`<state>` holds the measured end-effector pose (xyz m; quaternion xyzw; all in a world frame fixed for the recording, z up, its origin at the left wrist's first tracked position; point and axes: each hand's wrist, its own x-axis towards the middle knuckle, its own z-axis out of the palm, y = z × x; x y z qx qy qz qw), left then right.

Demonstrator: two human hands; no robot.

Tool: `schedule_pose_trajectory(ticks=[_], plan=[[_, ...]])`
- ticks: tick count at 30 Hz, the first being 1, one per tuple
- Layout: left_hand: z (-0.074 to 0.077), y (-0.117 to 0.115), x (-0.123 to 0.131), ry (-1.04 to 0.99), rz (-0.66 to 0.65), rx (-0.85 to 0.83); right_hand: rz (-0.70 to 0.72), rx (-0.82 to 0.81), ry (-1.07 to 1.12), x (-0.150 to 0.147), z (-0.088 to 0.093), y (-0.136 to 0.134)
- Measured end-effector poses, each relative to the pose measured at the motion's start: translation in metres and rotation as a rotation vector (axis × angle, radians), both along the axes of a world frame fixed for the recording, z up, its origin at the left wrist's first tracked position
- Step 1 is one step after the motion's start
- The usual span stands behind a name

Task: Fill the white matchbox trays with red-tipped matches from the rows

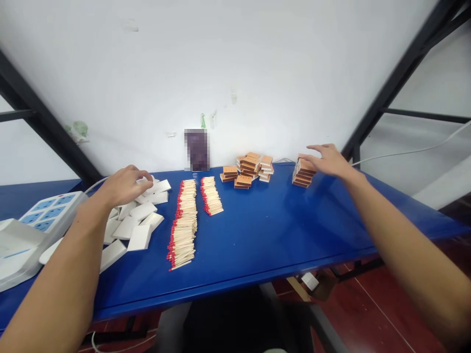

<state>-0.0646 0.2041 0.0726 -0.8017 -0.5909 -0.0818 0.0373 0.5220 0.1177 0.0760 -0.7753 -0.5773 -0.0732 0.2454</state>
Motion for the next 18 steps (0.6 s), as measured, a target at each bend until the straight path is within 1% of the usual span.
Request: schedule_pose_trajectory(ticks=[2,4,5,7,9,14,16,18], plan=[[0.001,-0.002,0.002,0.001,0.005,0.013,-0.097,0.082,0.025,-0.005,-0.014,-0.018],[0.003,-0.004,0.005,0.001,0.013,0.049,-0.156,0.054,0.044,-0.015,-0.027,-0.033],[0.004,-0.005,0.007,0.0,0.017,0.073,-0.144,0.001,0.042,-0.019,-0.033,-0.038],[0.006,-0.008,0.012,-0.01,0.015,0.119,-0.076,-0.107,0.013,-0.025,-0.043,-0.044],[0.008,-0.01,0.016,-0.026,-0.01,0.147,-0.025,-0.157,-0.022,-0.027,-0.052,-0.046],[0.008,-0.014,0.025,-0.067,-0.106,0.178,-0.016,-0.116,-0.069,-0.028,-0.062,-0.047],[0.007,-0.016,0.029,-0.078,-0.104,0.195,-0.009,-0.105,-0.065,-0.029,-0.064,-0.049],[0.005,-0.017,0.032,-0.096,-0.051,0.219,0.027,-0.095,-0.049,-0.035,-0.067,-0.052]])
